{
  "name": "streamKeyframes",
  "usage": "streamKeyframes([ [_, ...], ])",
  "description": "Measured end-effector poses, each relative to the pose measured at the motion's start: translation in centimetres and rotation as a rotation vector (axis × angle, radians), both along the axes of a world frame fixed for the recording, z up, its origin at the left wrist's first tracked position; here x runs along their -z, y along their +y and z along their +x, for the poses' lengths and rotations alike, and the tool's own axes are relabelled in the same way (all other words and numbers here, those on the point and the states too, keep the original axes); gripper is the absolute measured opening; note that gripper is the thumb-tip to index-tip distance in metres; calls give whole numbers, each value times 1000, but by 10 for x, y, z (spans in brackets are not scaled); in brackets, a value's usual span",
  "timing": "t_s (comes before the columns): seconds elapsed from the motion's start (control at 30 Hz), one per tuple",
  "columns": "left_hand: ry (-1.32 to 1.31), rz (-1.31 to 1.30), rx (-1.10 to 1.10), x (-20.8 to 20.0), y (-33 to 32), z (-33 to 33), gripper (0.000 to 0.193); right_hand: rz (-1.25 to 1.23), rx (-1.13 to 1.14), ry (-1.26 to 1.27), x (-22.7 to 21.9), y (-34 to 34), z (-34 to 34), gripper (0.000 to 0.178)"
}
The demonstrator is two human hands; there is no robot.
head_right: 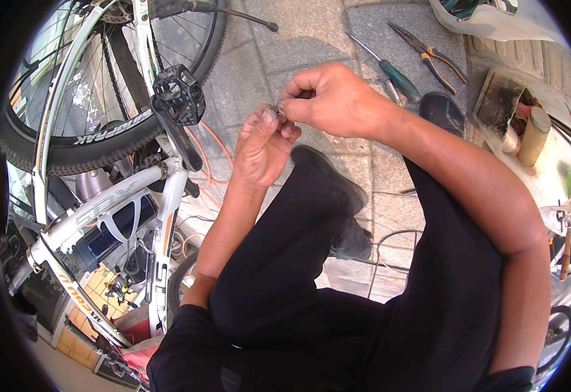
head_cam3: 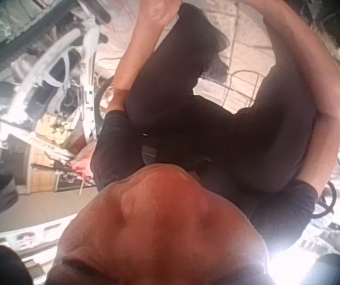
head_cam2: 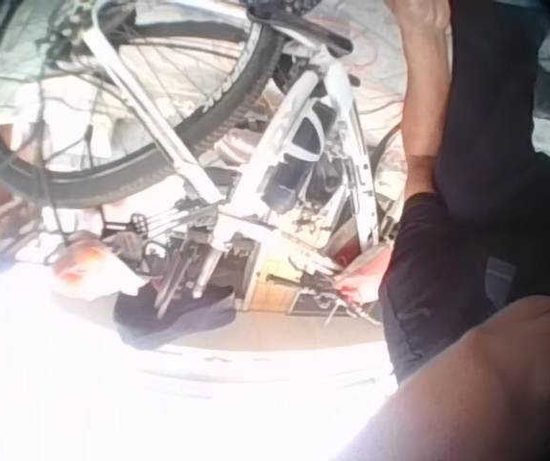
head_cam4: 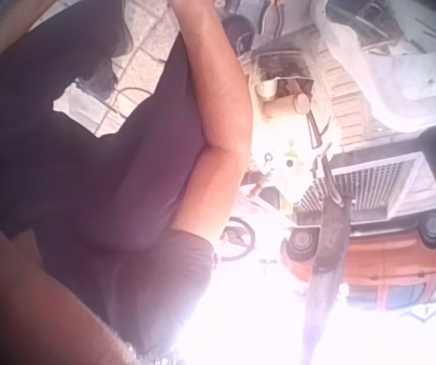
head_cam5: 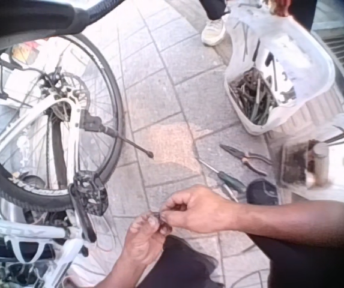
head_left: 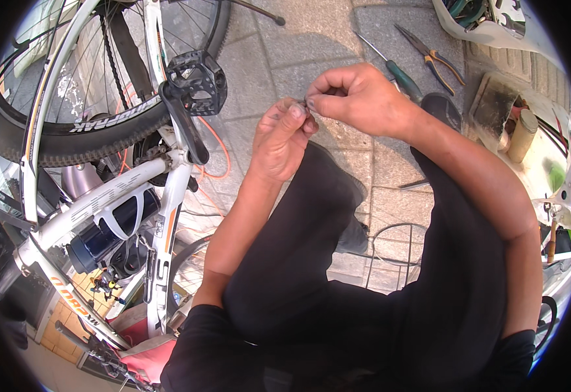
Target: The person is repairing a bicycle pedal. They use a screwdriver to adjust screws on the pedal and a T-wrench to tighten the pedal onto the crank arm.
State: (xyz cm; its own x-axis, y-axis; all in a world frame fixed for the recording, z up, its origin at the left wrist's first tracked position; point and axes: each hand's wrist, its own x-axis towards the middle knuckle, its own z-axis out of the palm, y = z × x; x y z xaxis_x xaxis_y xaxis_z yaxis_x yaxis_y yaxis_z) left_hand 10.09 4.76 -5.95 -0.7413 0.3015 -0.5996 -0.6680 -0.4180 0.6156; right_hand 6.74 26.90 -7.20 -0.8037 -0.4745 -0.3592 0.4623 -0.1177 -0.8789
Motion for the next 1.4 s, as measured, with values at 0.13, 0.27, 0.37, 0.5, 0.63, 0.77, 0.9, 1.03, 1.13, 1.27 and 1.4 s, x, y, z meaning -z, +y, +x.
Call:
streamKeyframes([
  [0.13,-5,24,-27,-4,2,2,7,6,-24,-10,2,-1,-1,19],
  [0.27,0,48,-23,0,-2,4,12,-27,-16,-32,6,-6,0,17],
  [0.37,-4,50,-16,-1,-6,2,22,-12,37,-92,6,-10,0,20],
  [0.5,35,181,-112,5,-24,4,45,1,61,-141,8,-16,-6,20],
  [0.63,70,131,-168,-2,-33,-1,66,-16,125,-106,-3,-24,-17,22],
  [0.77,98,43,-253,-14,-45,-10,80,-54,149,-111,-12,-38,-28,23],
  [0.9,104,12,-326,-27,-50,-20,86,-112,151,-128,-24,-47,-40,23],
  [1.03,109,-45,-367,-36,-50,-26,79,-127,164,-120,-39,-58,-46,23],
  [1.13,103,-39,-382,-37,-49,-29,72,-132,177,-138,-43,-65,-50,23],
  [1.27,112,-25,-388,-36,-54,-30,60,-161,178,-168,-41,-74,-52,24],
  [1.4,121,-27,-382,-34,-56,-30,54,-188,167,-181,-41,-79,-52,24],
])
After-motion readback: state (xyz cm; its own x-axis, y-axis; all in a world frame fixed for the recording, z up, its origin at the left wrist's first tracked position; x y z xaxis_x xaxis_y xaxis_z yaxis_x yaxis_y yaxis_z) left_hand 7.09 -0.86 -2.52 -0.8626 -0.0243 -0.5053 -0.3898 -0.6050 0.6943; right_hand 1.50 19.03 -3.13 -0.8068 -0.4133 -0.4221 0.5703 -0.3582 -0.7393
